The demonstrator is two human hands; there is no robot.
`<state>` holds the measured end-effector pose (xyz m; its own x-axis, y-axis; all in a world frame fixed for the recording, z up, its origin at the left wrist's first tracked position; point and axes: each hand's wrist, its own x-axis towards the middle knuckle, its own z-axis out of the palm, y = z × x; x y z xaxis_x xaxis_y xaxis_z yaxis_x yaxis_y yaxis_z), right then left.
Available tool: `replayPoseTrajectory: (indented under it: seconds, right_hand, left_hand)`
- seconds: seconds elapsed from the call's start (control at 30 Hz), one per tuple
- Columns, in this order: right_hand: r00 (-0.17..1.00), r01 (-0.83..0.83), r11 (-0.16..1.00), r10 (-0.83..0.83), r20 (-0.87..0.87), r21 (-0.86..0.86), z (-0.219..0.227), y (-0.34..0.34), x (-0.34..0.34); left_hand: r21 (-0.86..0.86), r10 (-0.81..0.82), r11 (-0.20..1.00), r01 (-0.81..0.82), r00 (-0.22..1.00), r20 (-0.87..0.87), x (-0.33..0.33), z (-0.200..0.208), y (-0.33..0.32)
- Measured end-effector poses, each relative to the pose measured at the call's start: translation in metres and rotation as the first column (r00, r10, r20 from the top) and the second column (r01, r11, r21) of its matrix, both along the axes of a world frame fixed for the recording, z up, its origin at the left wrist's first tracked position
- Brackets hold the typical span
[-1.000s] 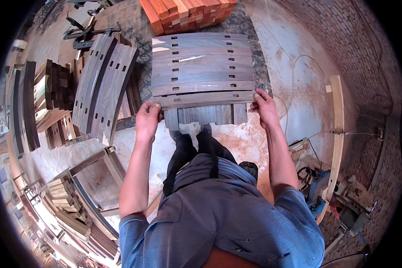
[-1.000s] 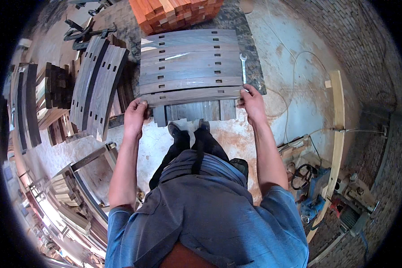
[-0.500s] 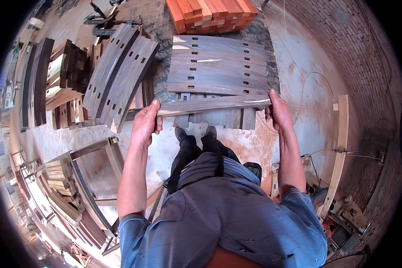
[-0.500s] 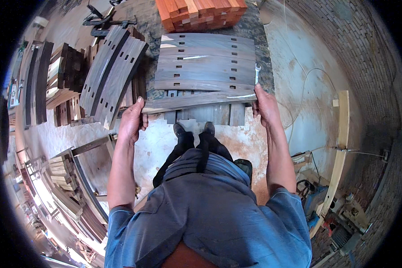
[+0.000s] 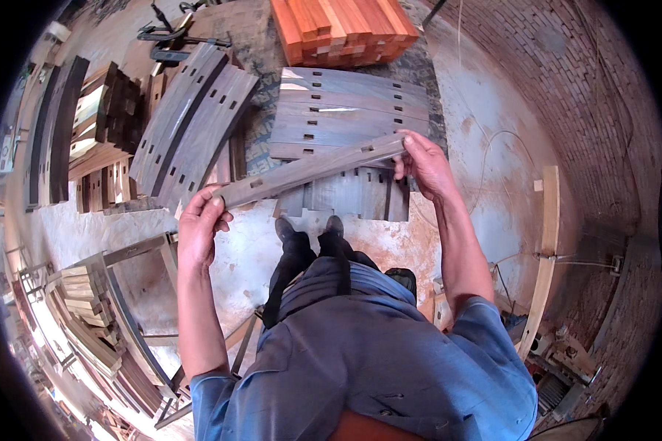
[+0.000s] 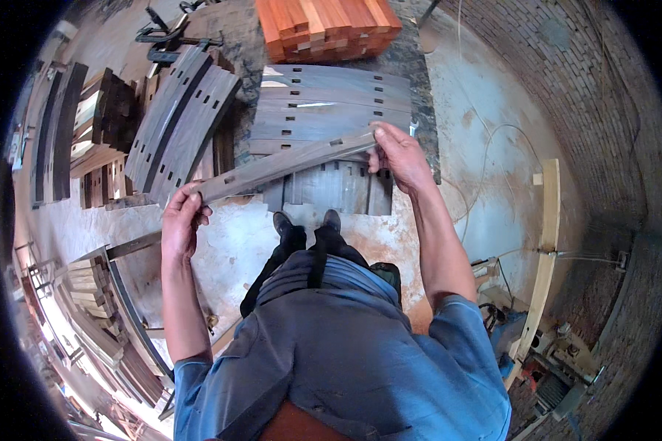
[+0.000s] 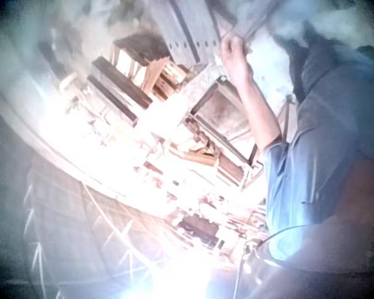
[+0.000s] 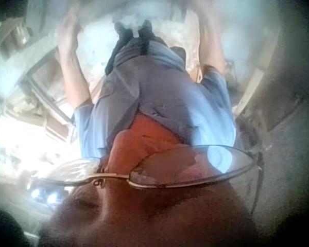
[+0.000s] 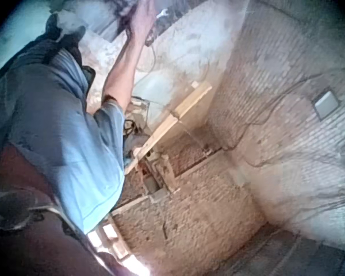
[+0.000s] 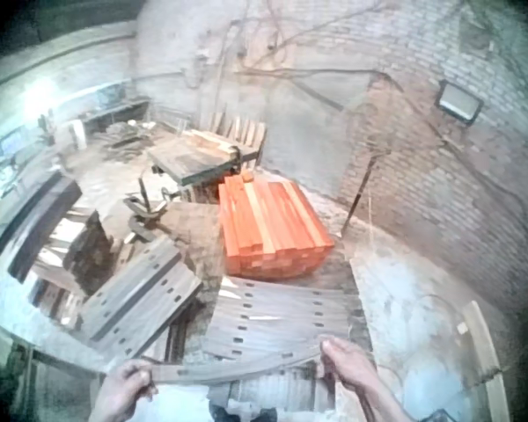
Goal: The person picks up individual curved wooden slats with rectangular cutouts from a pile on a workbench. They inspect each piece and place it into a growing stack, aligning the edges. The person continues this process, handling the wood pieces one by one to build a neat pile.
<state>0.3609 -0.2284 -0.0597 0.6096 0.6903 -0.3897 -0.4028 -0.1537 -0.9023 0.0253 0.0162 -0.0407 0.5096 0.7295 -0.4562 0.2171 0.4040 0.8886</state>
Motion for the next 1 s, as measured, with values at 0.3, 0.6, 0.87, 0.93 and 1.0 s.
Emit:
replayPoseTrajectory:
  seconds: [0.3,0.6,0.87,0.93,1.0]
  right_hand:
    - [0.982,-0.085,0.996,0.083,0.168,0.008,-0.006,0.134,-0.028]
    - [0.272,-0.19,0.949,0.299,0.915,-0.253,-0.009,0.295,-0.037]
    - [0.279,-0.089,0.921,0.388,0.879,-0.378,-0.035,0.352,-0.039]
    - [0.338,-0.106,0.922,0.385,0.858,-0.372,-0.031,0.354,-0.045]
    - [0.404,-0.108,0.921,0.385,0.83,-0.374,-0.02,0.353,-0.058]
  left_hand:
    - [0.327,0.2,0.93,-0.167,0.977,-0.069,-0.07,-0.009,0.008]
    - [0.774,0.543,0.629,0.066,0.675,-0.499,-0.074,-0.024,0.043]
    - [0.771,0.568,0.573,0.28,0.543,-0.619,-0.055,-0.022,0.059]
    - [0.777,0.573,0.561,0.286,0.543,-0.613,-0.056,-0.027,0.061]
    - [0.798,0.588,0.484,0.359,0.542,-0.6,-0.06,-0.03,0.063]
